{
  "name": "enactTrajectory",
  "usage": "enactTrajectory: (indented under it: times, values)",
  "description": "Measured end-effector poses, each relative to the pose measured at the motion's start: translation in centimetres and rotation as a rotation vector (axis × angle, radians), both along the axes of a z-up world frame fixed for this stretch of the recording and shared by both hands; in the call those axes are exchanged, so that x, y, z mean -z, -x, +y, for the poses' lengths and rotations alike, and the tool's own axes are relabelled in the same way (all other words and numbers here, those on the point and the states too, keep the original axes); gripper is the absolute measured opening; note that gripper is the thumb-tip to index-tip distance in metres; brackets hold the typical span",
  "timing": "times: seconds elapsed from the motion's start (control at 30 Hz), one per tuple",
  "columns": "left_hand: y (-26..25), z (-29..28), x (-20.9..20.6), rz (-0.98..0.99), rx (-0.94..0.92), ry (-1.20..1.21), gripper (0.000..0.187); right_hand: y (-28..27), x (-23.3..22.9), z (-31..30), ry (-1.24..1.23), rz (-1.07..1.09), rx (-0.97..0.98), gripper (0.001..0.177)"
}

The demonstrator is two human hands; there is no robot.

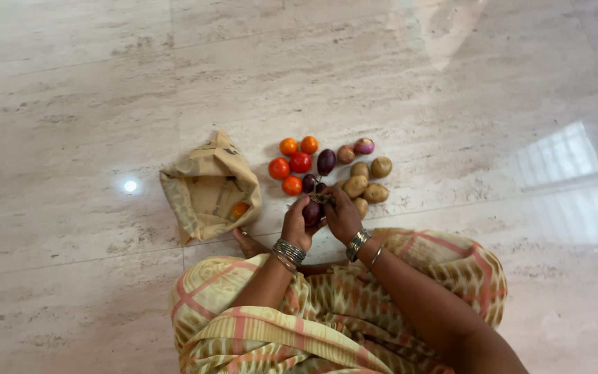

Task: The person sits on a tiled floor and peels an eggplant using a small knife. They hold the eggplant in their left hand and remove the skin with the knife in their right hand, placing the peeled vegetable on the floor among other produce.

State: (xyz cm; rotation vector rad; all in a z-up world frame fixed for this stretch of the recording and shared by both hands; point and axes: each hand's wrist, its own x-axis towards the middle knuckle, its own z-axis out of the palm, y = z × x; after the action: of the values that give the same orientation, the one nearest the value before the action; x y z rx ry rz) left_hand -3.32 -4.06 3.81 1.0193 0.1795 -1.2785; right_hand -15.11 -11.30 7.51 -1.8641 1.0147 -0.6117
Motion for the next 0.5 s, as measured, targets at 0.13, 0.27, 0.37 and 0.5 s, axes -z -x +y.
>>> enactTrajectory:
  times: [0.13, 0.27, 0.37, 0.5]
  values:
    - [-1.2, -0.2, 2.1, -0.039, -0.152, 0.069, 0.029, -0.4, -0.8, 2.1, 0.249, 0.042, -0.154, 0.033]
    - [-1.5, -0.4, 5.5, 0.004, -0.238, 0.015, 0.031, -0.6, -1.4, 2.8, 0.32, 0.119, -0.241, 0.034]
    - [-1.6, -0.6, 6.4, -0.046, -0.25, 0.085, 0.031, -0.7, -1.5, 2.6, 0.373, 0.085, -0.263, 0.033]
    - [-1.1, -0.6, 5.5, -0.038, -0.159, 0.155, 0.031, -0.9, -0.8, 1.0, 0.257, 0.078, -0.125, 0.026]
